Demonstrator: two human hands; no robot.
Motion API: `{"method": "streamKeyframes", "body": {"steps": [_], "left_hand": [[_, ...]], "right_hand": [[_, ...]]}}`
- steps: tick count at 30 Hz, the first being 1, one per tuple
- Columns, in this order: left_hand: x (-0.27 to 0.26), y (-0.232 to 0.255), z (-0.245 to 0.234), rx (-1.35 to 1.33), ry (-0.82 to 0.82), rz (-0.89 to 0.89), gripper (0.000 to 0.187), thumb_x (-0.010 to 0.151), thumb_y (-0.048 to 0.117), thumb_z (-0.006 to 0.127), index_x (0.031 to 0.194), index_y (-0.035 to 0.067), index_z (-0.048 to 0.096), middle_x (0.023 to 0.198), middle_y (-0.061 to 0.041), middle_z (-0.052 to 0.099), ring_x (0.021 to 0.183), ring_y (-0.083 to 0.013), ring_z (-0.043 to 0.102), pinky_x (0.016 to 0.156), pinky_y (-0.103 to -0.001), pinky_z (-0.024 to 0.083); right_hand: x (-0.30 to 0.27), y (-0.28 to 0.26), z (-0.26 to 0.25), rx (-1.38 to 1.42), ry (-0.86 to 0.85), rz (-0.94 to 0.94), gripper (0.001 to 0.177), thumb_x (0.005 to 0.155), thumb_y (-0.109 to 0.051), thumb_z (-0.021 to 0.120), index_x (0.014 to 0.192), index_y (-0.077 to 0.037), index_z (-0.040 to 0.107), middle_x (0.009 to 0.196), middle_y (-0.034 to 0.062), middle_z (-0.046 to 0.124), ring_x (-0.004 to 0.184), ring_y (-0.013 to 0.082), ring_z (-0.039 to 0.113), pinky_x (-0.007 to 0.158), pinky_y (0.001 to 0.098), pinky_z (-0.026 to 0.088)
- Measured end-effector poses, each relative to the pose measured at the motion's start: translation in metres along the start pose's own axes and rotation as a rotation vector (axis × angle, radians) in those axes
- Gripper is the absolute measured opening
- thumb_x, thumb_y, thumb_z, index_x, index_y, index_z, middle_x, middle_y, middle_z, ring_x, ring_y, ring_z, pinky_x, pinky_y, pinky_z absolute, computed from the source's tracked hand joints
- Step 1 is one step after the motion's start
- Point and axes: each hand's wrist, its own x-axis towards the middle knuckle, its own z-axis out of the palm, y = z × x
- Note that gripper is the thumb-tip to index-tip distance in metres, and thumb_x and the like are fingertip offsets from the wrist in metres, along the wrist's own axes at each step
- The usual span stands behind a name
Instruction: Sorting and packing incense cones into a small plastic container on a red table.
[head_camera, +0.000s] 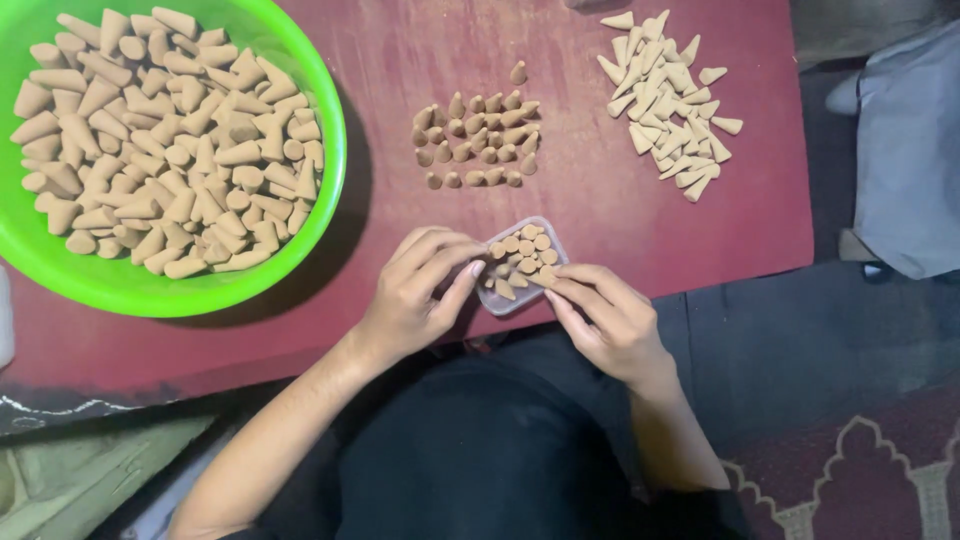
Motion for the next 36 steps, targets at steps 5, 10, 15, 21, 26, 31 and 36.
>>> {"method": "streamKeyframes", "body": {"steps": [5, 10, 15, 21, 26, 31, 36], "left_hand": [[-0.012, -0.010, 0.002, 0.015, 0.022, 0.013, 0.013, 0.093, 0.001, 0.073, 0.106, 0.000, 0.076, 0.098, -0.014, 0.074, 0.087, -0.0357, 0.072, 0.078, -0.046, 0.061], [-0.012, -0.012, 0.001, 0.016, 0.071, 0.032, 0.014, 0.094, -0.001, 0.071, 0.107, -0.002, 0.075, 0.098, -0.016, 0.074, 0.084, -0.0375, 0.072, 0.076, -0.047, 0.061], [-0.010, -0.012, -0.002, 0.010, 0.067, 0.021, 0.016, 0.094, 0.000, 0.071, 0.109, -0.002, 0.074, 0.098, -0.016, 0.074, 0.085, -0.0383, 0.072, 0.075, -0.048, 0.060], [-0.011, -0.016, -0.001, 0.002, 0.089, 0.032, 0.017, 0.095, 0.002, 0.071, 0.111, -0.004, 0.074, 0.097, -0.017, 0.074, 0.085, -0.0404, 0.072, 0.076, -0.049, 0.060], [-0.009, -0.013, -0.003, 0.004, 0.080, 0.019, 0.014, 0.094, 0.000, 0.070, 0.107, -0.004, 0.075, 0.095, -0.016, 0.074, 0.084, -0.0387, 0.072, 0.075, -0.048, 0.061], [0.004, -0.011, -0.005, -0.018, 0.082, -0.016, 0.013, 0.093, -0.003, 0.072, 0.105, 0.000, 0.077, 0.095, -0.013, 0.075, 0.086, -0.0391, 0.073, 0.075, -0.048, 0.060], [0.038, -0.013, -0.005, 0.229, 0.004, -0.010, 0.015, 0.093, 0.000, 0.076, 0.108, 0.002, 0.075, 0.093, -0.013, 0.070, 0.087, -0.0379, 0.069, 0.076, -0.046, 0.058]], "right_hand": [[0.003, -0.002, 0.006, 0.034, -0.063, -0.058, 0.008, 0.090, 0.008, 0.073, 0.097, 0.006, 0.075, 0.096, 0.0206, 0.074, 0.081, 0.0365, 0.075, 0.070, 0.0444, 0.064], [0.007, -0.003, 0.007, -0.014, -0.140, -0.139, 0.008, 0.092, 0.004, 0.071, 0.098, 0.004, 0.075, 0.098, 0.0200, 0.074, 0.081, 0.0362, 0.073, 0.072, 0.0426, 0.062], [0.002, 0.009, 0.007, -0.144, -0.219, -0.239, 0.013, 0.096, -0.003, 0.066, 0.104, 0.004, 0.074, 0.104, 0.0200, 0.072, 0.086, 0.0388, 0.069, 0.069, 0.0432, 0.055], [0.000, 0.011, 0.006, -0.133, -0.203, -0.191, 0.012, 0.094, -0.006, 0.070, 0.103, 0.000, 0.077, 0.102, 0.0184, 0.069, 0.087, 0.0379, 0.067, 0.071, 0.0440, 0.054], [-0.022, 0.039, 0.003, -0.087, -0.036, -0.091, 0.012, 0.091, -0.006, 0.076, 0.102, -0.003, 0.079, 0.099, 0.0151, 0.071, 0.084, 0.0354, 0.067, 0.075, 0.0446, 0.056], [-0.027, 0.073, -0.006, -0.038, 0.119, 0.070, 0.010, 0.096, -0.001, 0.074, 0.104, 0.000, 0.079, 0.097, 0.0163, 0.070, 0.086, 0.0373, 0.067, 0.073, 0.0446, 0.053], [-0.032, 0.088, 0.012, 0.020, 0.145, 0.249, 0.009, 0.098, 0.004, 0.073, 0.105, 0.001, 0.077, 0.096, 0.0180, 0.071, 0.078, 0.0342, 0.067, 0.060, 0.0388, 0.055]]}}
